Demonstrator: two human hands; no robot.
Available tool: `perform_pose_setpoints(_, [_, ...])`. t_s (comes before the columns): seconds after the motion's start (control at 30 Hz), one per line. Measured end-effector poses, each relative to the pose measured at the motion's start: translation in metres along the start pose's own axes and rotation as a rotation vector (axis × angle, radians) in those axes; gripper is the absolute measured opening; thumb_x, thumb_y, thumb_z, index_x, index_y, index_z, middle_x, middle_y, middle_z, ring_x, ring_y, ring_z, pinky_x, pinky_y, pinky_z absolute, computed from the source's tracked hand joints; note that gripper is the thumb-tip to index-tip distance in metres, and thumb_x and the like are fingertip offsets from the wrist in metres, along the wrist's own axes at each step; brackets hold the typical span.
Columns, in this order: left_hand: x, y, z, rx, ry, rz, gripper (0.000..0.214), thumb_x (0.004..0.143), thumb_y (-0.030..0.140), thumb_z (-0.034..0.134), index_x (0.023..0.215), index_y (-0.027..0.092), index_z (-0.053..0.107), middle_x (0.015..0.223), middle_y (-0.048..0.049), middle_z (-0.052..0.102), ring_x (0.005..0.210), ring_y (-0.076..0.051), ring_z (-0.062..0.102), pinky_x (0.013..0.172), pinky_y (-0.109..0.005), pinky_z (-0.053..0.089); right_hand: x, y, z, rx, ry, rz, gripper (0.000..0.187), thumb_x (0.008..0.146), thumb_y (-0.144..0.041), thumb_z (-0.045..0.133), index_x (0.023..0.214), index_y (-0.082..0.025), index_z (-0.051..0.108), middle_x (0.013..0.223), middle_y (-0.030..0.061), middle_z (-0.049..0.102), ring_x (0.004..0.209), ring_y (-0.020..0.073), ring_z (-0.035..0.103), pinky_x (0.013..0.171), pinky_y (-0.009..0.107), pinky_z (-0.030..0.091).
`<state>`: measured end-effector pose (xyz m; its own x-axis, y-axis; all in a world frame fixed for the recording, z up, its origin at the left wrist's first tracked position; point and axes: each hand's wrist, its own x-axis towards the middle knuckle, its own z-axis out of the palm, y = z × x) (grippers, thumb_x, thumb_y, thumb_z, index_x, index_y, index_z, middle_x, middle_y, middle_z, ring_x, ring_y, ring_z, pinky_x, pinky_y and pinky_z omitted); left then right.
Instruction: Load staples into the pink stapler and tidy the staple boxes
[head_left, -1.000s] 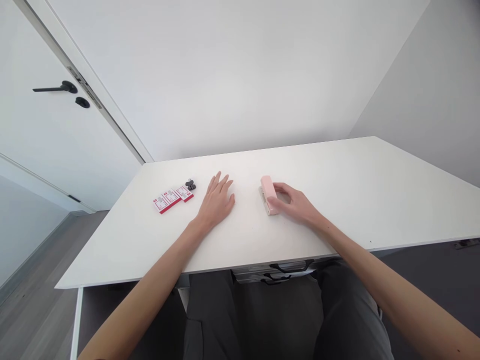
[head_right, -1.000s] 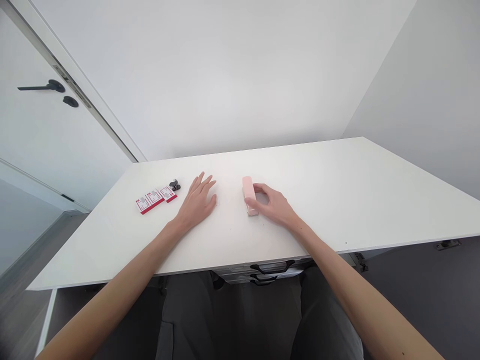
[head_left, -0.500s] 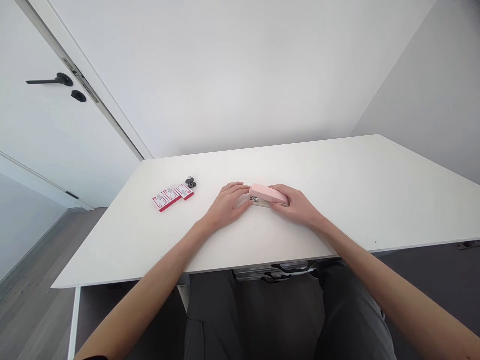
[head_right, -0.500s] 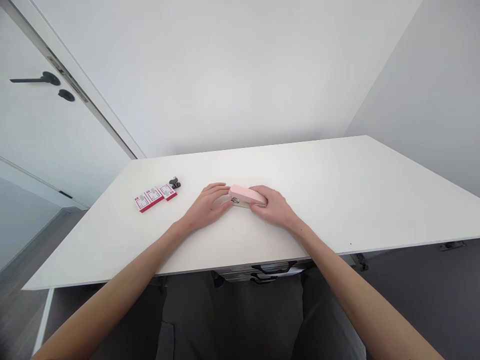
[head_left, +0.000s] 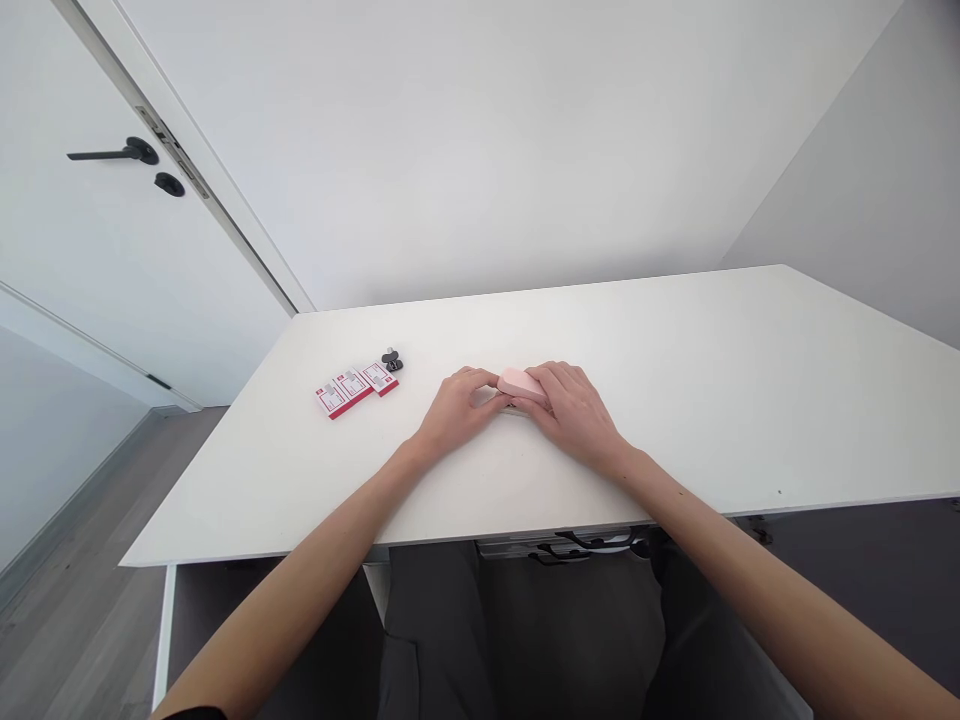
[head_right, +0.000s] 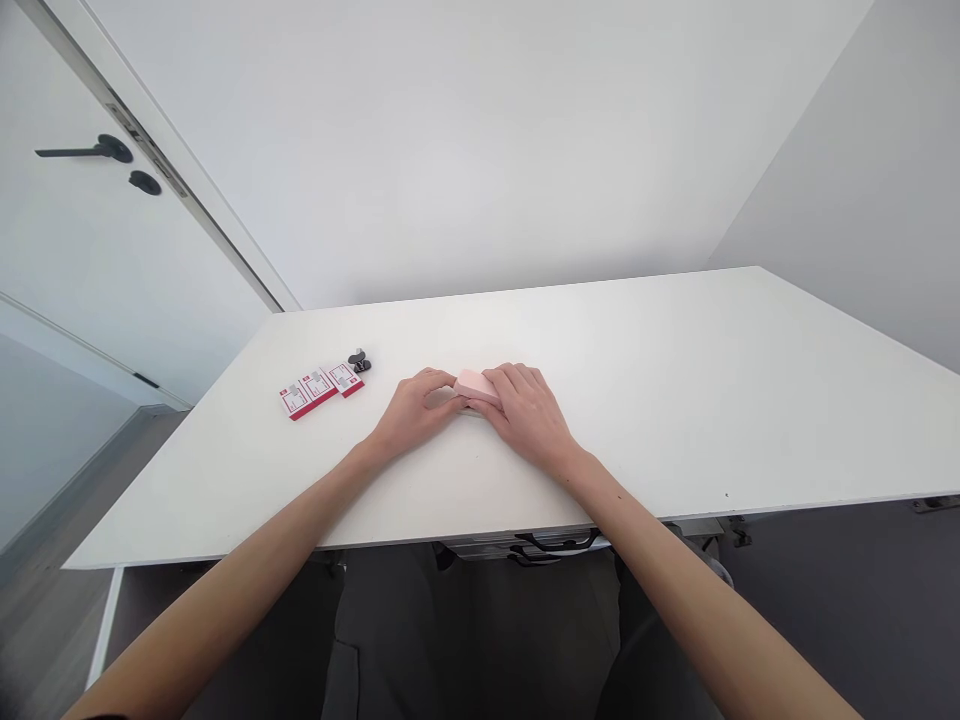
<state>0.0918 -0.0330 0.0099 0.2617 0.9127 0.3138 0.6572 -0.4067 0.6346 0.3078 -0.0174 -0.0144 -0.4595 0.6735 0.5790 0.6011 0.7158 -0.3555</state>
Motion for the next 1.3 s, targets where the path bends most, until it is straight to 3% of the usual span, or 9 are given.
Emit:
perform_pose_setpoints(0.17, [0.0,-0.001,0.002,-0.016,-0.005,0.05,0.02,0.096,0.043,0.066,0.093,0.024,0.073,0.097,-0.0028,0.075,0.095,-0.022,0.065,0.086,-0.037,0.052,-0.001,-0.002,-0.004,0.018,-0.057,0.012,0.032,0.109,-0.048,0.042,0.118,-0.023,0.06,0.111,0.0137,0.069,0.1,0.0329,0.061,0.091,0.048,0.047])
perform_pose_setpoints(0.57, [-0.003,0.001,0.002,-0.093,-0.03,0.055,0.037,0.094,0.054,0.068,0.078,0.02,0.068,0.092,-0.003,0.063,0.077,-0.015,0.056,0.068,-0.028,0.049,-0.001,-0.004,-0.011,0.185,-0.107,0.062,0.022,0.107,-0.046,0.052,0.113,-0.026,0.057,0.105,0.0086,0.07,0.097,0.0295,0.058,0.09,0.046,0.045])
perform_pose_setpoints(0.8, [-0.004,0.002,0.003,-0.114,-0.024,0.067,0.04,0.094,0.057,0.068,0.079,0.02,0.065,0.09,-0.0023,0.064,0.071,-0.012,0.055,0.068,-0.029,0.048,0.0,-0.004,-0.018,0.314,-0.148,0.146,0.022,0.104,-0.047,0.054,0.114,-0.028,0.06,0.112,0.008,0.071,0.107,0.0305,0.058,0.094,0.047,0.047])
perform_pose_setpoints(1.0, [-0.004,0.001,0.006,-0.082,-0.05,0.042,0.044,0.092,0.057,0.071,0.072,0.019,0.061,0.077,0.0007,0.06,0.063,-0.011,0.048,0.062,-0.028,0.043,-0.002,-0.004,-0.02,0.458,-0.165,0.251,0.031,0.102,-0.053,0.057,0.122,-0.03,0.064,0.119,0.0087,0.069,0.117,0.031,0.057,0.093,0.044,0.051])
perform_pose_setpoints(1.3, [-0.006,0.0,0.007,-0.07,-0.061,0.053,0.027,0.088,0.05,0.078,0.09,0.023,0.076,0.08,0.0007,0.066,0.062,-0.011,0.052,0.063,-0.027,0.045,0.0,-0.004,-0.026,0.727,-0.221,0.405,0.04,0.096,-0.06,0.065,0.124,-0.032,0.067,0.128,0.0056,0.069,0.113,0.0285,0.064,0.093,0.041,0.055])
